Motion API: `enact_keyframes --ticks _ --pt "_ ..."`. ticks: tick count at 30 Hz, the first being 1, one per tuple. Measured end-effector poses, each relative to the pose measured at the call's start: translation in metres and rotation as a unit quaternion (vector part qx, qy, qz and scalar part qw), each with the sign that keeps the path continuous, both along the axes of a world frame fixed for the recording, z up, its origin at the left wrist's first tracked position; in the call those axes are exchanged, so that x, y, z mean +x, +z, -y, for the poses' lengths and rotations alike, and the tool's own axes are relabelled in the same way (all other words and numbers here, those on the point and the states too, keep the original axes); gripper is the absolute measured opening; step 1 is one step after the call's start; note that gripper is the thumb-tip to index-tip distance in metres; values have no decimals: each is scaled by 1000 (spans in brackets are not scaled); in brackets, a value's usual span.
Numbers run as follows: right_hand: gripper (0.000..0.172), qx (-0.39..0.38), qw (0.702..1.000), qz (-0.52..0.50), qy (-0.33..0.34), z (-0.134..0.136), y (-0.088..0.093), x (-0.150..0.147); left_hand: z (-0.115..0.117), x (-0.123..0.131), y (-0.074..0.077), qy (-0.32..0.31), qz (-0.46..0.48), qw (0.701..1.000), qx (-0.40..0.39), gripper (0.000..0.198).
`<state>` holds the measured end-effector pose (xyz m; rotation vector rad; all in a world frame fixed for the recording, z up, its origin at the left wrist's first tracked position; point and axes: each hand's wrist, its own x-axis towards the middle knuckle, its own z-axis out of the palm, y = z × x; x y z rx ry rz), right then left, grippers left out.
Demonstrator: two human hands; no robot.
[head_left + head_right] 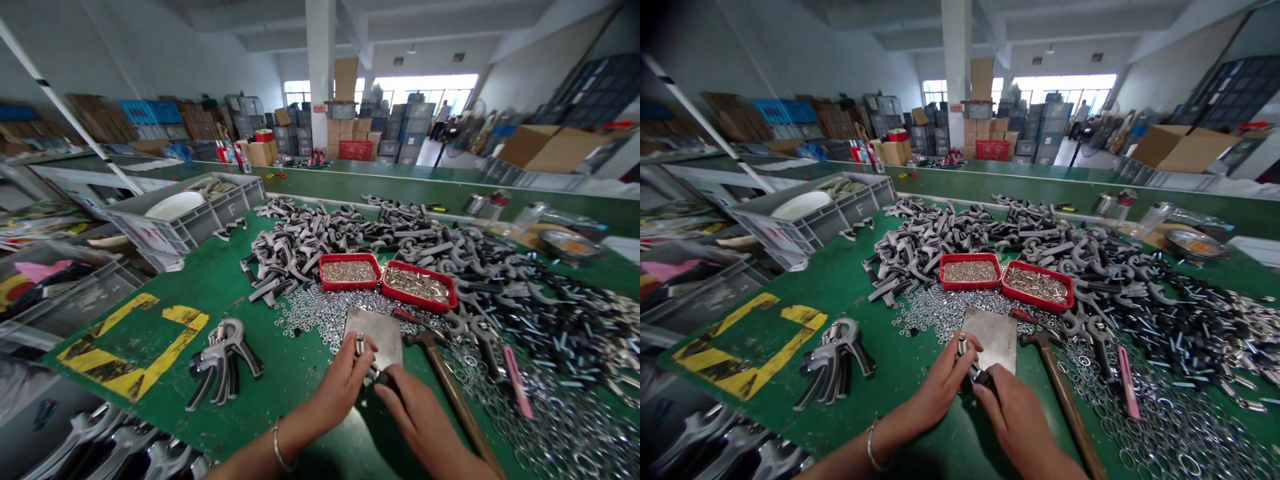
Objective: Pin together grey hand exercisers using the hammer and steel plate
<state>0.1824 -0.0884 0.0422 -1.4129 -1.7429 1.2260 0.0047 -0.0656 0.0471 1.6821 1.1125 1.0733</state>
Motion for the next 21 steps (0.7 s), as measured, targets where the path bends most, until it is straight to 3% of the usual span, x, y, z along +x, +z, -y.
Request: enact_keyframes --ticks 3,5,7,8,10,12,13,15,17,18,19,21 --pt "70 -215 969 -95 73 1 -3 -1 1 3 -4 -68 -62 992 81 13" --pt "65 -171 979 -90 70 1 -3 1 2 5 -7 -96 -94 986 102 10" --pt "50 -40 997 -58 18 1 0 3 3 8 -9 -38 -73 994 70 14" --pt "46 -15 998 -61 1 2 0 3 3 9 -11 1 -56 997 56 16" --pt "48 -96 988 -121 -3 3 1 4 3 11 -13 23 -43 995 86 15" --pt "57 -220 957 -184 37 4 0 4 3 11 -15 -39 -64 981 179 10" --pt "59 -238 952 -186 56 4 0 4 2 12 -15 -69 -74 972 214 7" --pt "54 -154 978 -136 46 2 0 5 1 14 -15 -58 -75 974 207 8" --pt "45 -37 995 -94 -6 2 0 4 2 17 -15 25 -59 988 139 13" --pt "44 -28 994 -106 -26 3 -1 3 3 18 -16 58 -52 991 113 15" --pt "45 -61 987 -143 -30 5 -1 2 5 18 -17 68 -50 990 109 15" --pt "49 -194 950 -242 12 9 -1 -1 9 16 -19 11 -57 985 160 11"
